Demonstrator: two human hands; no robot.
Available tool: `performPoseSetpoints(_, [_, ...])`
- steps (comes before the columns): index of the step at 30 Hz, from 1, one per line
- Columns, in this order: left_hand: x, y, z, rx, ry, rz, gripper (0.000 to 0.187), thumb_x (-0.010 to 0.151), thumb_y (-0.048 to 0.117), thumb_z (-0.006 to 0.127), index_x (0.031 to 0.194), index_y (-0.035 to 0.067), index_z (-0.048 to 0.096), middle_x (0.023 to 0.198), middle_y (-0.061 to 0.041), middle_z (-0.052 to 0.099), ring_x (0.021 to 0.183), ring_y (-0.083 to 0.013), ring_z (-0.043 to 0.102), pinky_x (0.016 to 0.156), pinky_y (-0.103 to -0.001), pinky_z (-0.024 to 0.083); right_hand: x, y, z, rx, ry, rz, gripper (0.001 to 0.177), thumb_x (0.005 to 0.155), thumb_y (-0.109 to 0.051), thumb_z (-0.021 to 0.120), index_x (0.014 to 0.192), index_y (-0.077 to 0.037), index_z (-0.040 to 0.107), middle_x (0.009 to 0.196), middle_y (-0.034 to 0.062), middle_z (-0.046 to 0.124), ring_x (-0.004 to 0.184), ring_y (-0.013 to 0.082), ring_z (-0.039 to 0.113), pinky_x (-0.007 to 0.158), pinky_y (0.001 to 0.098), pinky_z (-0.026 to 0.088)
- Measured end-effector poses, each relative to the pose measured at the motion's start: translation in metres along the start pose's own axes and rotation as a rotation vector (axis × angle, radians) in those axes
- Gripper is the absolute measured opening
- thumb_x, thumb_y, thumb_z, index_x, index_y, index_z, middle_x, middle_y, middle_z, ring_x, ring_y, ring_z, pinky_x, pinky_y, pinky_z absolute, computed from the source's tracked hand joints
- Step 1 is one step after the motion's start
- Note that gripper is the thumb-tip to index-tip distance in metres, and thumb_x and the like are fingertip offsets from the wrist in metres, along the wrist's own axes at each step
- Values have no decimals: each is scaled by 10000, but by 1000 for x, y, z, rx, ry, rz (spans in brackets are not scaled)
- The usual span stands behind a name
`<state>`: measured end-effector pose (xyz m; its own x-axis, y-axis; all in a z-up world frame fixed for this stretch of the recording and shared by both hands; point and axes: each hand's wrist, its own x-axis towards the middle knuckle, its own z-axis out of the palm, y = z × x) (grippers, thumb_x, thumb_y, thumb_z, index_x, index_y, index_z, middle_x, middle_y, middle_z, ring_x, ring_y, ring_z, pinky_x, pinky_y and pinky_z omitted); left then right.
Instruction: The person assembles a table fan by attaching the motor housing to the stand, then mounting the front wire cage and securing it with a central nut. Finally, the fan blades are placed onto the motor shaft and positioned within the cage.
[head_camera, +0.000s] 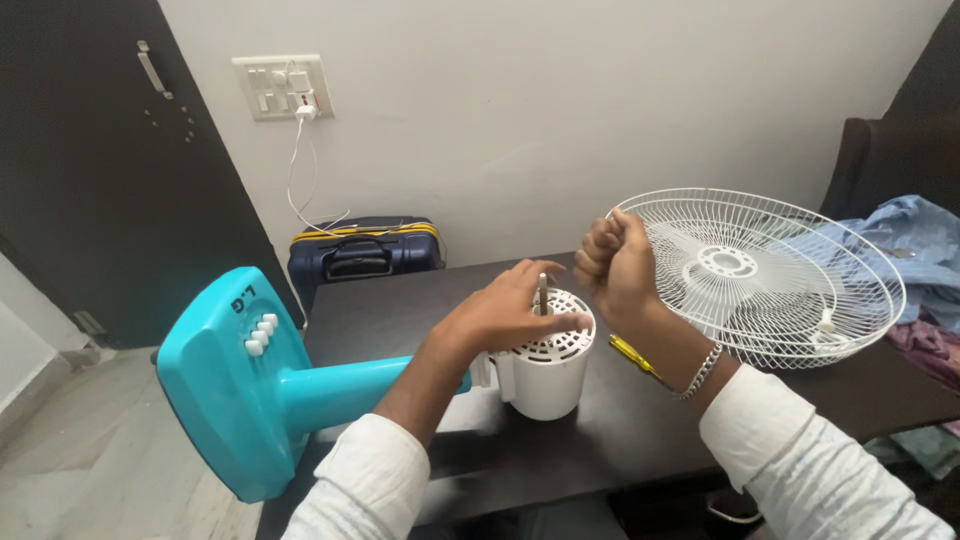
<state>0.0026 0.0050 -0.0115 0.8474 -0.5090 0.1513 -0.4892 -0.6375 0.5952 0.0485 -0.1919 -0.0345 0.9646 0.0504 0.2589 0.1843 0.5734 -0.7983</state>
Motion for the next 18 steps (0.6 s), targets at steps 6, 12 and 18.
performPoseSetpoints(6, [-24,-32,-26,106,-89,60,1382,550,661,899,1589,28,244,1573,-273,347,1460,-374,369,1164,-438,375,-15,16,-49,-346,-177,-17,599,1028,-661,349,1233,-113,479,980,13,474,869,122,480,756,287,424])
performPoseSetpoints(12, [-71,-46,-54,325,-378,-338,1265,478,515,922,1542,148,346,1397,-171,610,1288,-349,601,1081,-414,489,-65,34,-70,-886,-526,-143,1375,635,-246,933,1676,-140,40,1583,164,434,1340,365,497,944,548,439])
performPoseSetpoints(18, [-85,-39,-43,422,-321,-292,812,548,443,837,1283,153,649,1117,-135,748,1028,-337,719,900,-440,570,-93,55,-35,-994,-243,132,1156,534,-85,971,1481,-79,307,1417,109,580,1357,238,535,1128,402,446])
